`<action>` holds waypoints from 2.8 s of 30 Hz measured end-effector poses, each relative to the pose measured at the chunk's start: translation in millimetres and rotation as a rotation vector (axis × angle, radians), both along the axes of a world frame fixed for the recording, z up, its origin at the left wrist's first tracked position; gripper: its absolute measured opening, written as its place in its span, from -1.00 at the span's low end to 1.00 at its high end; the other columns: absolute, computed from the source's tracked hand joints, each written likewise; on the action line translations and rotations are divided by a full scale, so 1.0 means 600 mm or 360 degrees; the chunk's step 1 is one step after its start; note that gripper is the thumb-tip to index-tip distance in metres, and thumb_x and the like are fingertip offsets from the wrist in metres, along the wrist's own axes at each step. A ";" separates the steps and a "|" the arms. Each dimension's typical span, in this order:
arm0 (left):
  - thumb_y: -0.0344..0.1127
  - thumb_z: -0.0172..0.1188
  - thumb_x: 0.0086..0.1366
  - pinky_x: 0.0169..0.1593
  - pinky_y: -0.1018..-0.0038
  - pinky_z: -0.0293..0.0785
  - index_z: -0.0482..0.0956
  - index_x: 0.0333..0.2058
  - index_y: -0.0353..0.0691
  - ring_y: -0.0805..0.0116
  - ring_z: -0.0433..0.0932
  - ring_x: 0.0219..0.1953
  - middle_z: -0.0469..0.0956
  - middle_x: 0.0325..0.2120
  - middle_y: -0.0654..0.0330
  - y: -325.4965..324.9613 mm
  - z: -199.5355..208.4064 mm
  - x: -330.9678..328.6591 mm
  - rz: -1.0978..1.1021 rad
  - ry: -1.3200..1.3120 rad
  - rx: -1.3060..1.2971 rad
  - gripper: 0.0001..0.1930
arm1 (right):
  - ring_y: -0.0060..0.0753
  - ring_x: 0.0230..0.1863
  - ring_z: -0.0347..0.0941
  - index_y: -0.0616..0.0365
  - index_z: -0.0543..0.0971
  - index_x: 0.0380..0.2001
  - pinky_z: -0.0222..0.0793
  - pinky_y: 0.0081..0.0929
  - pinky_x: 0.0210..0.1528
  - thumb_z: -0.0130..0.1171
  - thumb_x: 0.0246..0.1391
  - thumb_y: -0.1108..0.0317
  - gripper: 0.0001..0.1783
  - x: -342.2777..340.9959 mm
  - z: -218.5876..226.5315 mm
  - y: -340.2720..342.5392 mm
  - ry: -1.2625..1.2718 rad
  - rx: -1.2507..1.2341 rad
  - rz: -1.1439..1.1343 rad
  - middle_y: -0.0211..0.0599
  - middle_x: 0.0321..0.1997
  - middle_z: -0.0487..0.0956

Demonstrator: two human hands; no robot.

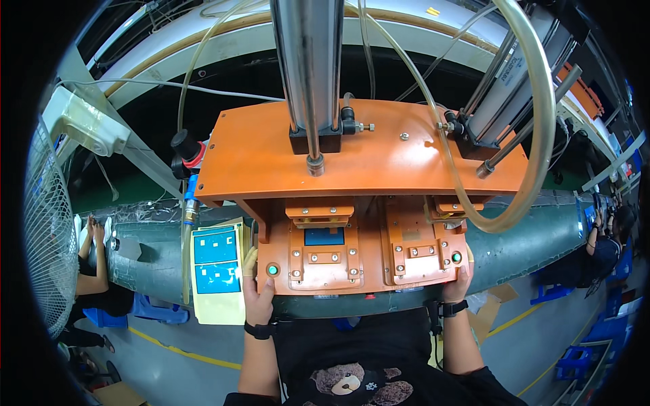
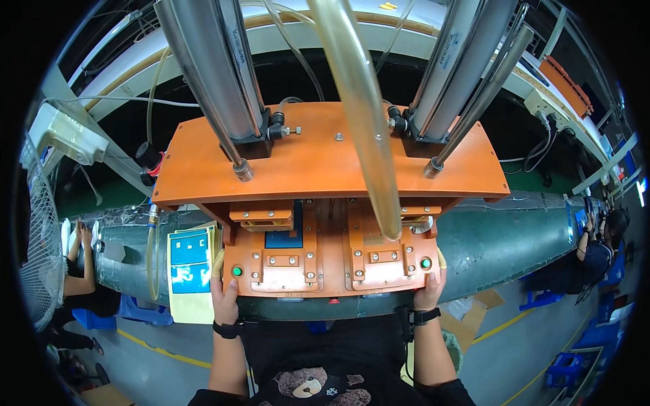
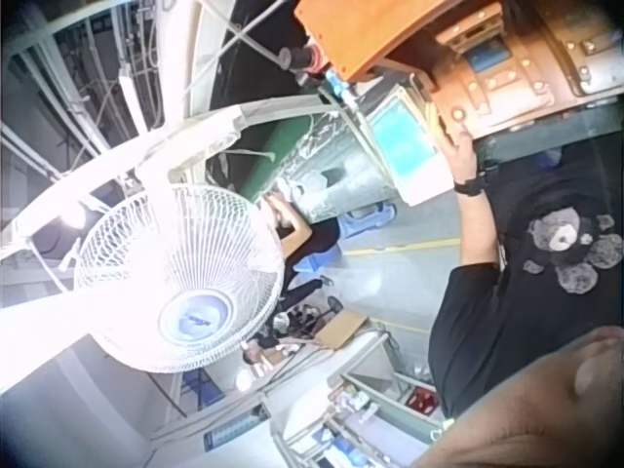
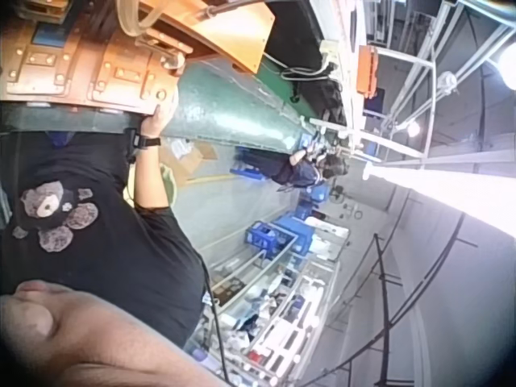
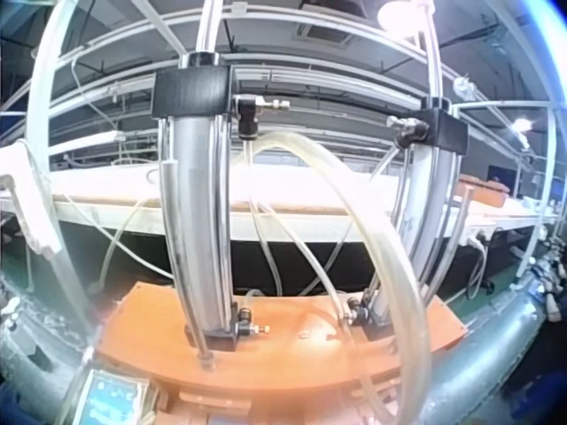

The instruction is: Manually assembling and testing electronic components using a press machine at an industrial workstation.

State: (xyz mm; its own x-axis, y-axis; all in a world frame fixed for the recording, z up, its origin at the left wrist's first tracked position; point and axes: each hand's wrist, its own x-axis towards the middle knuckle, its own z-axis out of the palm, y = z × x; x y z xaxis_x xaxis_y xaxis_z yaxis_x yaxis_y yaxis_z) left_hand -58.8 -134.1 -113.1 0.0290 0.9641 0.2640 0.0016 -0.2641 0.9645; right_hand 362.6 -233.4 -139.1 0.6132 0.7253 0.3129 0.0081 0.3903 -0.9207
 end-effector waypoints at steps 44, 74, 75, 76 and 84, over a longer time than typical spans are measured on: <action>-0.18 -0.18 0.38 0.17 0.39 0.27 0.25 0.17 -0.45 0.24 0.39 0.08 0.40 0.05 -0.03 -0.013 0.001 0.059 0.0219 -0.0326 0.0129 -0.49 | -0.29 0.09 0.38 0.42 0.30 0.14 0.29 -0.37 0.15 -0.02 0.12 -0.06 -0.25 -0.004 0.000 0.005 -0.0129 -0.0010 -0.0146 -0.07 0.07 0.44; 0.02 -0.17 0.37 0.18 0.41 0.27 0.21 0.20 -0.47 0.26 0.37 0.12 0.37 0.08 -0.04 -0.009 -0.033 0.043 0.0146 -0.0434 0.0111 -0.35 | -0.29 0.08 0.39 0.42 0.29 0.14 0.31 -0.36 0.14 0.00 0.12 -0.08 -0.24 -0.011 0.003 0.005 -0.0108 -0.0002 -0.0156 -0.07 0.08 0.43; 0.04 -0.16 0.37 0.18 0.40 0.27 0.21 0.19 -0.46 0.26 0.38 0.11 0.37 0.07 -0.02 -0.010 -0.039 0.043 0.0170 -0.0411 0.0130 -0.35 | -0.29 0.08 0.39 0.42 0.29 0.14 0.31 -0.36 0.14 0.00 0.12 -0.08 -0.24 -0.011 0.001 0.005 -0.0107 -0.0002 -0.0153 -0.07 0.08 0.43; 0.07 -0.15 0.37 0.18 0.39 0.27 0.21 0.19 -0.44 0.25 0.38 0.10 0.37 0.06 0.00 -0.011 -0.041 0.044 0.0196 -0.0390 0.0148 -0.34 | -0.29 0.09 0.39 0.42 0.29 0.14 0.31 -0.35 0.14 0.00 0.12 -0.08 -0.24 -0.008 -0.002 0.004 -0.0090 0.0006 -0.0152 -0.07 0.08 0.43; 0.10 -0.15 0.36 0.16 0.40 0.29 0.22 0.18 -0.44 0.27 0.40 0.08 0.38 0.03 0.01 -0.010 -0.031 0.051 0.0208 -0.0368 0.0153 -0.32 | -0.28 0.10 0.38 0.40 0.29 0.14 0.30 -0.34 0.14 0.00 0.12 -0.07 -0.25 -0.004 -0.012 0.003 -0.0083 0.0013 -0.0155 -0.07 0.09 0.42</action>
State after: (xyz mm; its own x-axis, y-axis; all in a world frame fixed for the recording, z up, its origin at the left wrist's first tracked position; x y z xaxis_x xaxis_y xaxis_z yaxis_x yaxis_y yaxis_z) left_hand -28.0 -140.1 -131.8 -0.1654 0.9259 0.3396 -0.1754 -0.3664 0.9138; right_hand 360.0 -231.7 -146.2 0.6634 0.6603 0.3519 0.0942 0.3929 -0.9148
